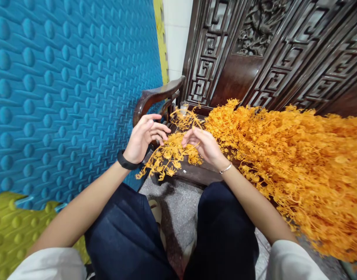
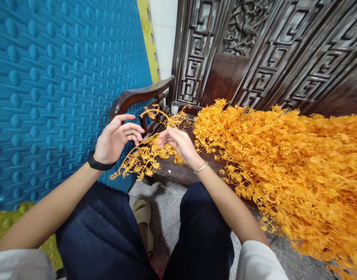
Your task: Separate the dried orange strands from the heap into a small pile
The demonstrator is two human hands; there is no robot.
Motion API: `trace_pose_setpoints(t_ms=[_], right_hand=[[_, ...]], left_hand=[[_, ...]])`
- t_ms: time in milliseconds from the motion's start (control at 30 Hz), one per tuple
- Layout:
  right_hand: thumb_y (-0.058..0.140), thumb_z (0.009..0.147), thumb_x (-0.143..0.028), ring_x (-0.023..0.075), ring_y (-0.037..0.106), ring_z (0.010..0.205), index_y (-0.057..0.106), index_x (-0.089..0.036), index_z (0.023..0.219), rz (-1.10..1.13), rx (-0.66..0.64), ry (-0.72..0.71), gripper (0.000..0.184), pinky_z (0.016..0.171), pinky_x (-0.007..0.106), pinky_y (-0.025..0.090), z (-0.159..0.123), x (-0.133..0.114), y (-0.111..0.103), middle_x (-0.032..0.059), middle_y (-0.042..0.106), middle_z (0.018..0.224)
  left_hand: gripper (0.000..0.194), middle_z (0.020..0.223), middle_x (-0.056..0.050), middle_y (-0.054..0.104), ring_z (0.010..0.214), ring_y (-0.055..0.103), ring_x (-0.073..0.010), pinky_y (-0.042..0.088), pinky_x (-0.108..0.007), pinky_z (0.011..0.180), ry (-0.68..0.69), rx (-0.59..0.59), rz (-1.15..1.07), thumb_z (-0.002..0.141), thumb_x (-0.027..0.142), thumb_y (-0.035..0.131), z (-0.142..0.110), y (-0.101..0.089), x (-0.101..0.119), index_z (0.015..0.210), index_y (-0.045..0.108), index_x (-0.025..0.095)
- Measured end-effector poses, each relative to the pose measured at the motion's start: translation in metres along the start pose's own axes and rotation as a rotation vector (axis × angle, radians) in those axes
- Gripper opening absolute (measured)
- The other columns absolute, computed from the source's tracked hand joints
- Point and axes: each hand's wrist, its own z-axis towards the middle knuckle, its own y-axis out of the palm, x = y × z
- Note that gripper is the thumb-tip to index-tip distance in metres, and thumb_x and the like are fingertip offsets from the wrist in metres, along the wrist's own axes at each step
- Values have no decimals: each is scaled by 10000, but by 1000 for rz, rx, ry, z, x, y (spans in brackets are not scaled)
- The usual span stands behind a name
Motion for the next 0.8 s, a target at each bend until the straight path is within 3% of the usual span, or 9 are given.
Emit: trace_pose_setpoints(t_ms=[100,167,267,400,467,533,633,700,800], right_hand=[[351,889,-546,151,636,791,596,-195,894,-112,221,-127,428,819,347,518,0,-2,-4,65,654,849],[288,904,-557,160,634,851,590,-205,966,-182,299,-191,468,850,357,511,0,-2,-2,76,649,910],[228,925,-538,175,624,943,567,-208,1078,-261,340,-243,497,882,371,503,-1,-1,7,93,638,1003],[210,951,-469,185,599,1028,531,-236,1181,-374,420,-312,459,939,393,475,-6,-1,17,91,611,1107],[227,959,-425,197,571,1086,519,-260,1215,-458,427,-386,422,972,417,449,-10,-2,19,80,590,1171],[240,964,-383,213,521,1164,499,-285,1257,-587,355,-488,403,1007,449,409,-16,-4,20,60,558,1248],[273,962,-329,223,476,1209,463,-307,1308,-822,114,-634,396,1016,473,375,-21,-4,20,41,541,1289],[323,953,-285,218,475,1197,460,-286,1318,-954,-70,-722,390,993,454,386,-23,-3,21,50,575,1240],[383,934,-227,213,487,1155,481,-204,1305,-1112,-289,-811,384,946,406,405,-23,1,24,81,614,1180]], left_hand=[[370,502,13,514,511,542,-122,448,-261,531,25,49,62,802,516,475,-1,1,1,631,501,190],[445,447,5,448,510,521,-128,456,-280,575,42,55,122,816,518,443,-2,3,-1,517,477,190],[478,513,-28,509,600,545,-141,467,-299,689,112,112,185,825,497,434,-2,7,-3,473,519,184],[453,569,-33,557,704,577,-151,457,-306,798,265,278,147,839,452,439,-1,9,-5,489,546,186],[476,586,-40,584,725,597,-160,463,-307,795,219,242,105,847,489,413,-1,8,-5,518,569,182],[550,629,-62,626,741,618,-181,480,-313,757,46,103,72,838,585,353,0,7,-6,598,624,170],[717,694,-95,666,757,639,-209,500,-322,708,-217,-73,40,784,733,244,1,5,-10,745,674,160],[778,704,-100,669,763,646,-214,508,-327,700,-289,-104,14,756,779,196,2,4,-12,800,679,170],[802,738,-111,669,802,655,-235,518,-347,676,-266,-78,-35,745,799,186,5,0,-12,896,671,179]])
